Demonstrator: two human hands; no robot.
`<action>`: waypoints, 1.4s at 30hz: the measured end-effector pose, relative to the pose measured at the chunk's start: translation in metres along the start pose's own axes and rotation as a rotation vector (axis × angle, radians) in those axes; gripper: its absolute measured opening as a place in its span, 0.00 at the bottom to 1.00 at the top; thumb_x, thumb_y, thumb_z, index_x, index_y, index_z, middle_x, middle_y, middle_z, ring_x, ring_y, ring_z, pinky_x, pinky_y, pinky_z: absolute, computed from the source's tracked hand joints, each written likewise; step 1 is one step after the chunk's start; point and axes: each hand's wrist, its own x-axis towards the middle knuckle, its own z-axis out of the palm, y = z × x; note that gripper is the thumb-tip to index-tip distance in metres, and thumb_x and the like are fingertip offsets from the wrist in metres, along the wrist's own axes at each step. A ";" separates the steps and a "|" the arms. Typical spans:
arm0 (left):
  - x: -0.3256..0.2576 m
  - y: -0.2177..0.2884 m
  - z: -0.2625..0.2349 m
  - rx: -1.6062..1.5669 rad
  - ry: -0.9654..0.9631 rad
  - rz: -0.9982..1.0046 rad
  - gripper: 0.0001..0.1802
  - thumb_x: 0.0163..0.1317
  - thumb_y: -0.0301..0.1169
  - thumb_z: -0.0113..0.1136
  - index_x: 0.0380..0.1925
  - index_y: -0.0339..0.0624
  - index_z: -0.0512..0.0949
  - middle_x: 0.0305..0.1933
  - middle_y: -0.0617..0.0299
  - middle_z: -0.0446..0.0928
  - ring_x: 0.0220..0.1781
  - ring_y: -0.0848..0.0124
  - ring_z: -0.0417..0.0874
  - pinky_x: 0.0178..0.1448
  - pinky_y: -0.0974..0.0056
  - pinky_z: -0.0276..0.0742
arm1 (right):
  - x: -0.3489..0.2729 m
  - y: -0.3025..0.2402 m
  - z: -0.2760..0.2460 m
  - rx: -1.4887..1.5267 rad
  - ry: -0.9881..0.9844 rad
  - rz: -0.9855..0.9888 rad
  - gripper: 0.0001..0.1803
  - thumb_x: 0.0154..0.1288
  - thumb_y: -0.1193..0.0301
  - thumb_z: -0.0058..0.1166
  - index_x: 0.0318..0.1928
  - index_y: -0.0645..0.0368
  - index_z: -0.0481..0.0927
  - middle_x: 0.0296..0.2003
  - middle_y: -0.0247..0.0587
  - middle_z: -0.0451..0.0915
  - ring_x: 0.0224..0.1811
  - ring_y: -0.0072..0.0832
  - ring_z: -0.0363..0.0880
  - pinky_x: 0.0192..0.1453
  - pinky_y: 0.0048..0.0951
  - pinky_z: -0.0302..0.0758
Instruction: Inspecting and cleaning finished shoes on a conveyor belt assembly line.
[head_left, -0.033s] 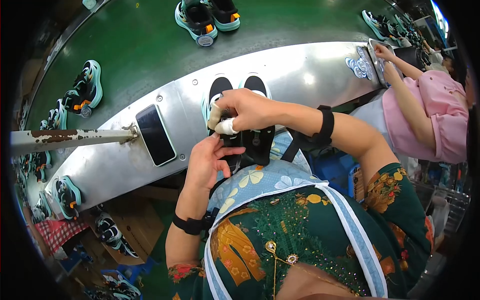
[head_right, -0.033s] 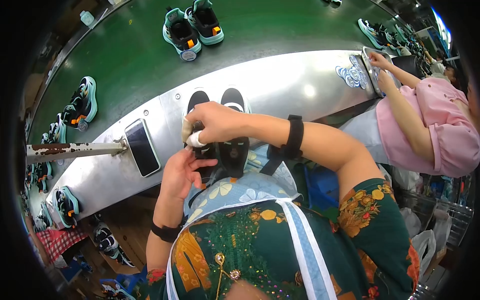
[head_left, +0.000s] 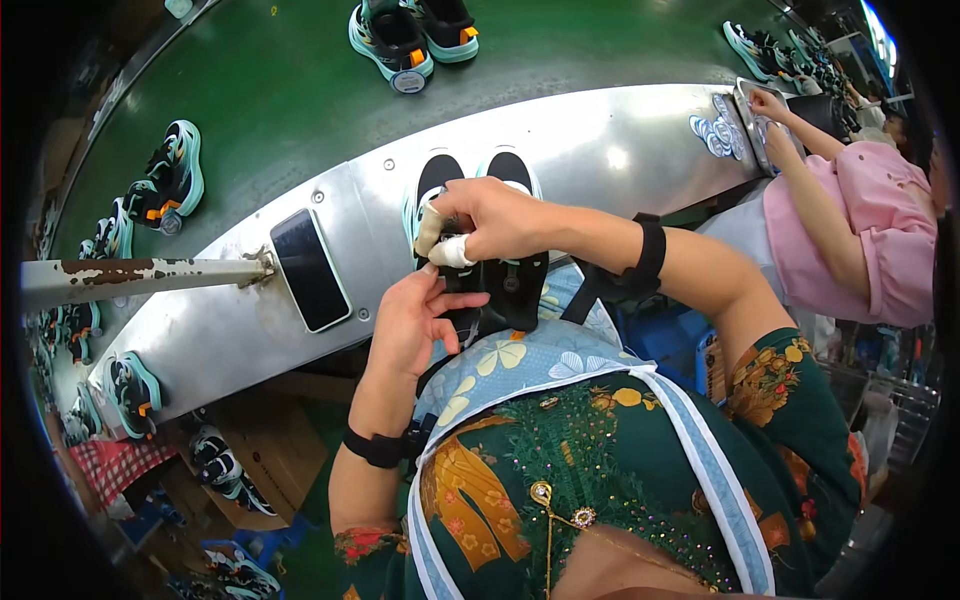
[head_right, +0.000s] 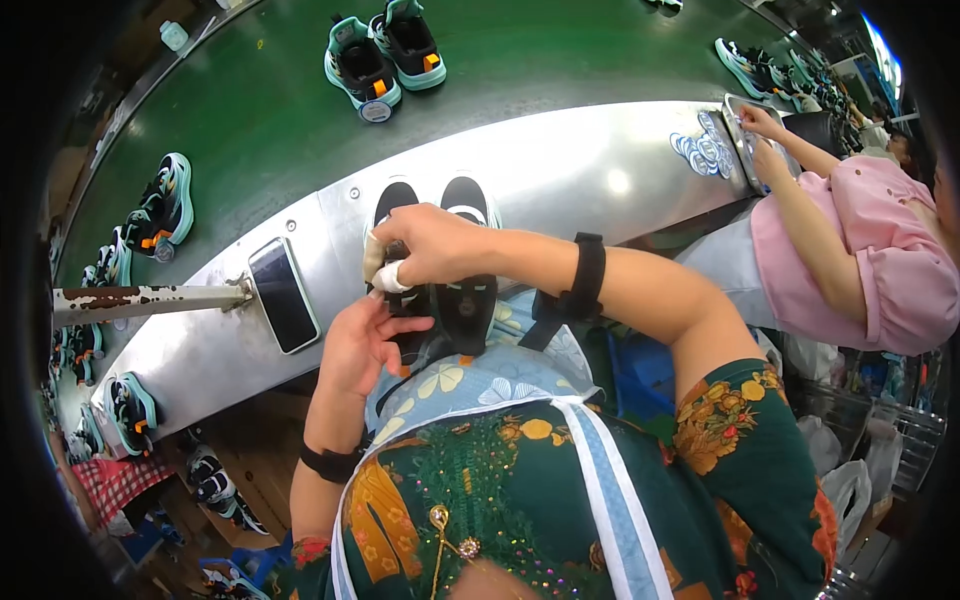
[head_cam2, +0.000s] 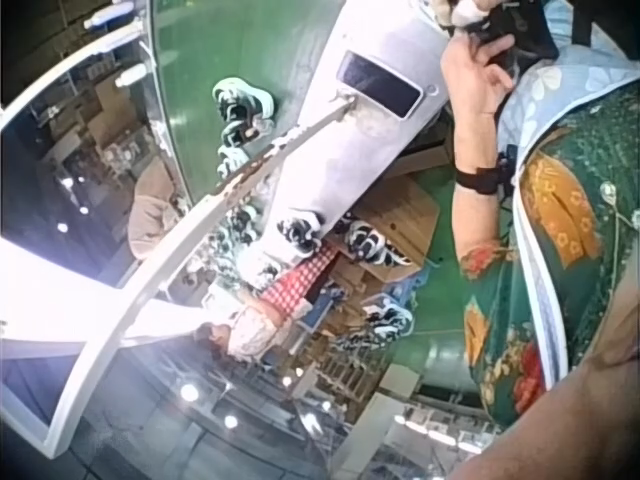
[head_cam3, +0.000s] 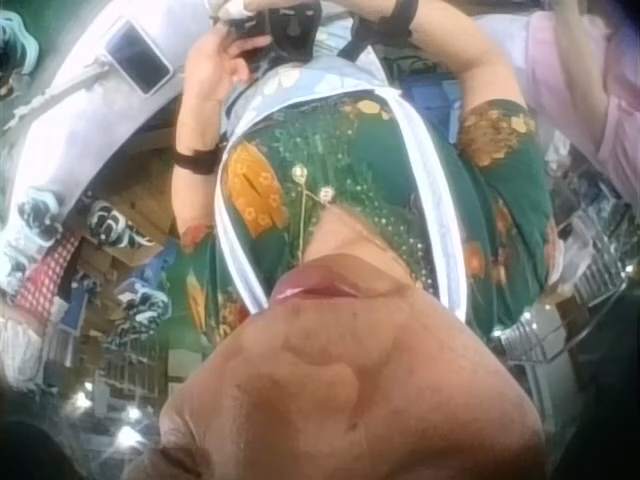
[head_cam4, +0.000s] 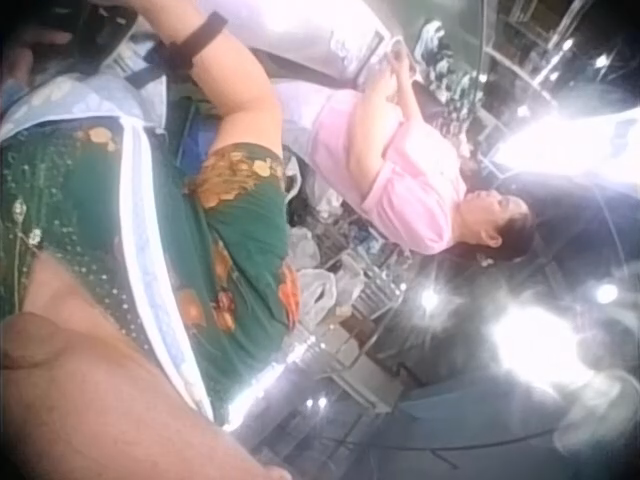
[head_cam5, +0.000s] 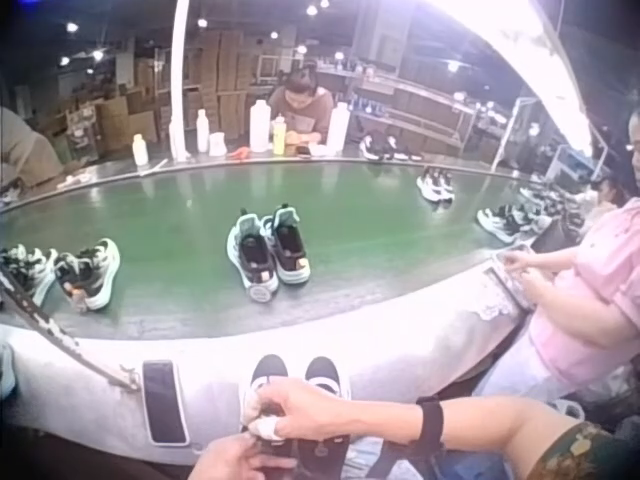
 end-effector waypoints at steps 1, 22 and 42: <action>0.002 0.002 0.000 -0.027 -0.022 0.003 0.21 0.72 0.36 0.40 0.49 0.25 0.69 0.45 0.48 0.75 0.48 0.54 0.83 0.14 0.68 0.74 | -0.003 -0.003 -0.001 -0.003 -0.003 0.001 0.11 0.55 0.74 0.62 0.40 0.55 0.82 0.34 0.40 0.70 0.34 0.37 0.75 0.39 0.34 0.72; 0.002 -0.001 -0.008 -0.003 -0.042 -0.006 0.23 0.71 0.39 0.45 0.54 0.28 0.69 0.49 0.46 0.77 0.44 0.58 0.84 0.19 0.70 0.75 | -0.041 0.008 0.030 -0.778 0.467 -0.444 0.33 0.50 0.83 0.53 0.60 0.52 0.75 0.34 0.46 0.72 0.47 0.44 0.75 0.52 0.40 0.71; 0.015 0.169 -0.046 1.077 0.355 0.515 0.15 0.61 0.30 0.47 0.41 0.33 0.78 0.32 0.64 0.78 0.35 0.77 0.76 0.38 0.65 0.73 | -0.104 0.027 -0.074 -0.300 0.334 0.379 0.19 0.68 0.70 0.51 0.59 0.58 0.75 0.43 0.45 0.80 0.42 0.32 0.77 0.51 0.30 0.72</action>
